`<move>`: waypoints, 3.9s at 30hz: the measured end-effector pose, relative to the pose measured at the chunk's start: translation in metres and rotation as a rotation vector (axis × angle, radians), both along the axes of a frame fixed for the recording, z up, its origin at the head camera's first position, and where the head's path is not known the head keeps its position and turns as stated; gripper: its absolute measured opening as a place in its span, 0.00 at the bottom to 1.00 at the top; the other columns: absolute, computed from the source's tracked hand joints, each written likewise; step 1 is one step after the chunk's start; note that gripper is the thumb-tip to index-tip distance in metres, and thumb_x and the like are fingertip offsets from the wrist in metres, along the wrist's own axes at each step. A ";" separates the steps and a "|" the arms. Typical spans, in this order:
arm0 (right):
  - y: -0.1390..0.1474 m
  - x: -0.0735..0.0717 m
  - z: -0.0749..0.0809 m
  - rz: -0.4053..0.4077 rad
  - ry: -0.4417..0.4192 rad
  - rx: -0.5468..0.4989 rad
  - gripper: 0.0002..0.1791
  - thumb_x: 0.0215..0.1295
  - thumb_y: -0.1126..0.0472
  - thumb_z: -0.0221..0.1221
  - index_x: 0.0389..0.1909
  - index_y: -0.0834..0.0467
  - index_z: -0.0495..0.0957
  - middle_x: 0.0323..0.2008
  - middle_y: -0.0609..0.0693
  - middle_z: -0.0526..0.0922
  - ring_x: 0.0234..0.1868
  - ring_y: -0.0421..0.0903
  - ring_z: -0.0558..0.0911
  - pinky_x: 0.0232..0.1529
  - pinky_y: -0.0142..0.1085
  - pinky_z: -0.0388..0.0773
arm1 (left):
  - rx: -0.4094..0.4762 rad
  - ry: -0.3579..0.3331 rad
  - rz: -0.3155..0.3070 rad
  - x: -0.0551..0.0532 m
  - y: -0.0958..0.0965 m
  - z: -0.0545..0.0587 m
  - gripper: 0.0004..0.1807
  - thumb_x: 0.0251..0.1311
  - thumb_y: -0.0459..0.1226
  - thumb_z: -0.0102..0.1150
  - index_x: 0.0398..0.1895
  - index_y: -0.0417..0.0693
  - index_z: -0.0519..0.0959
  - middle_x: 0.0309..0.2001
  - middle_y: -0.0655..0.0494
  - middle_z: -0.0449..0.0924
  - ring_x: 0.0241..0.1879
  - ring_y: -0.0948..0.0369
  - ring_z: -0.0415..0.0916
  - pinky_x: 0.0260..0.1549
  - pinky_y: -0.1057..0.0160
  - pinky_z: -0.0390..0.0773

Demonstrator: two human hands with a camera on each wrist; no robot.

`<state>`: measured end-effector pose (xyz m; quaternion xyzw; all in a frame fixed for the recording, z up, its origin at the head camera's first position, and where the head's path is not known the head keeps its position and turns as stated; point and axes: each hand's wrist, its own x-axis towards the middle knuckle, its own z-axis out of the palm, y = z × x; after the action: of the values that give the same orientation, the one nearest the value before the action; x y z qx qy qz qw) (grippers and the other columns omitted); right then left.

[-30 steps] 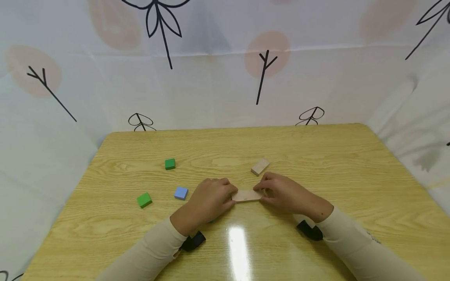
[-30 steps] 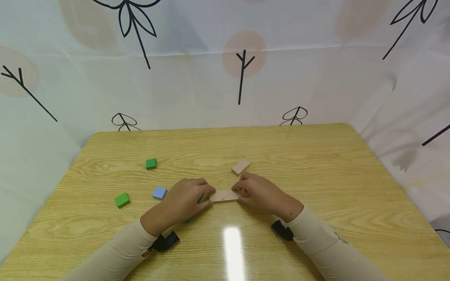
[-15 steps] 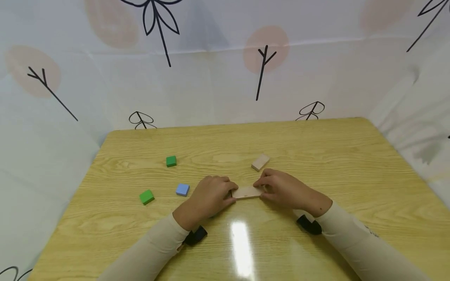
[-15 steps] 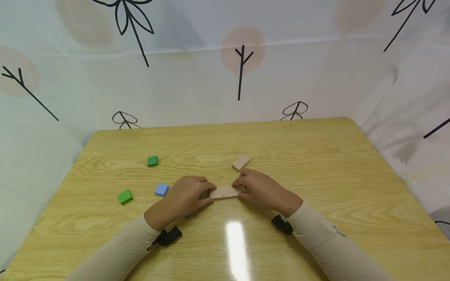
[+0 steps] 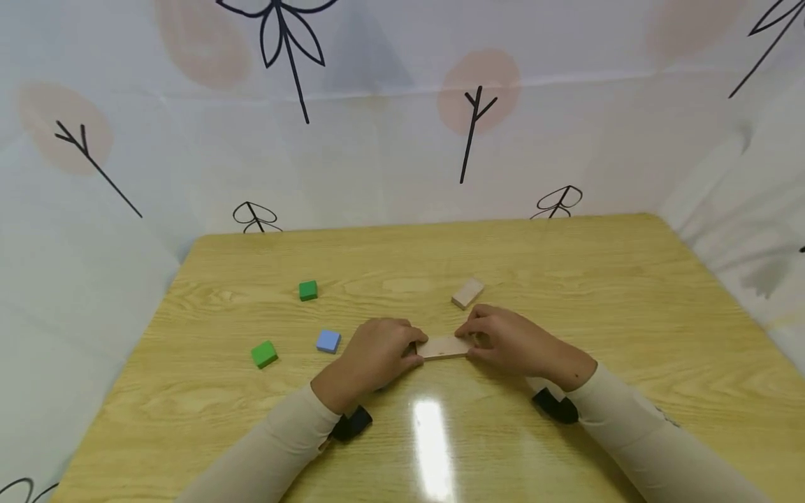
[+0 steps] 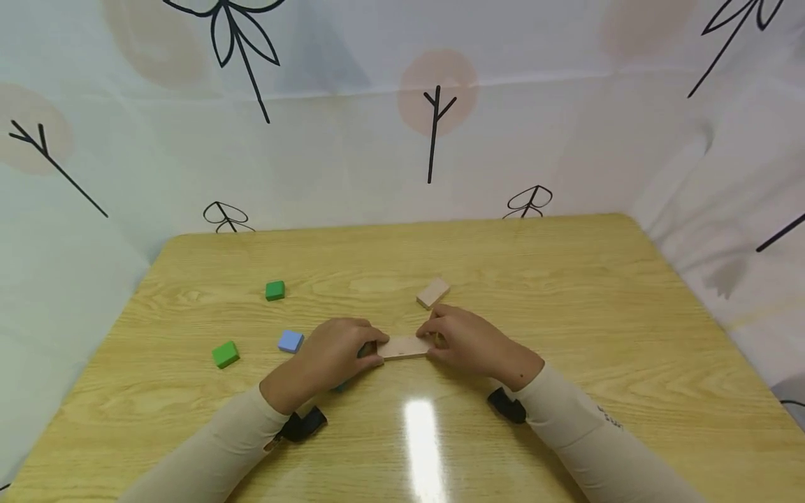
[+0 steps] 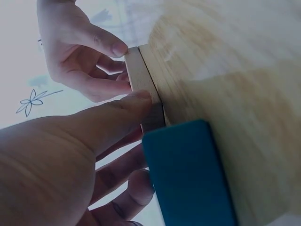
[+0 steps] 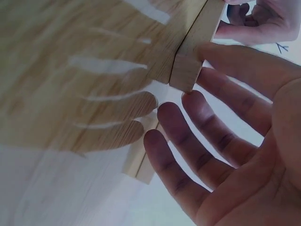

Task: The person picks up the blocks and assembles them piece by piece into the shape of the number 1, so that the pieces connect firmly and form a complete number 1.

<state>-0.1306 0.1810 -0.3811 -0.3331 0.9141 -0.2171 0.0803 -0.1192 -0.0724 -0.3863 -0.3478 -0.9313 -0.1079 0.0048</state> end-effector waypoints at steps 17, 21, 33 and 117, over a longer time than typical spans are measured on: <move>0.002 -0.032 0.004 -0.259 0.152 -0.134 0.19 0.66 0.62 0.65 0.56 0.63 0.81 0.53 0.60 0.78 0.53 0.59 0.79 0.51 0.53 0.79 | 0.000 -0.007 0.003 0.002 -0.001 0.000 0.16 0.61 0.48 0.68 0.48 0.53 0.87 0.43 0.59 0.87 0.40 0.63 0.84 0.40 0.61 0.82; 0.001 -0.038 0.001 -0.286 0.126 -0.126 0.20 0.67 0.60 0.64 0.57 0.64 0.80 0.53 0.61 0.77 0.52 0.58 0.79 0.50 0.52 0.79 | 0.001 -0.009 0.007 0.002 -0.001 -0.001 0.16 0.61 0.48 0.69 0.48 0.53 0.87 0.42 0.59 0.87 0.39 0.63 0.84 0.40 0.61 0.82; 0.008 -0.046 -0.004 -0.318 0.008 -0.103 0.20 0.68 0.58 0.64 0.58 0.61 0.80 0.54 0.60 0.77 0.49 0.55 0.80 0.43 0.46 0.82 | 0.021 -0.004 0.003 0.000 -0.003 -0.005 0.16 0.61 0.48 0.69 0.48 0.53 0.87 0.41 0.60 0.86 0.39 0.64 0.83 0.42 0.61 0.82; -0.015 -0.032 -0.006 -0.049 0.059 0.010 0.21 0.66 0.60 0.66 0.59 0.60 0.81 0.64 0.58 0.77 0.60 0.56 0.80 0.55 0.50 0.80 | 0.018 -0.043 0.028 -0.003 -0.004 -0.006 0.16 0.61 0.49 0.68 0.49 0.54 0.87 0.43 0.60 0.86 0.38 0.63 0.83 0.39 0.62 0.82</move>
<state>-0.1623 0.1664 -0.3873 -0.3164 0.9250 -0.2045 0.0495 -0.1220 -0.0764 -0.3926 -0.3322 -0.9350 -0.1234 -0.0106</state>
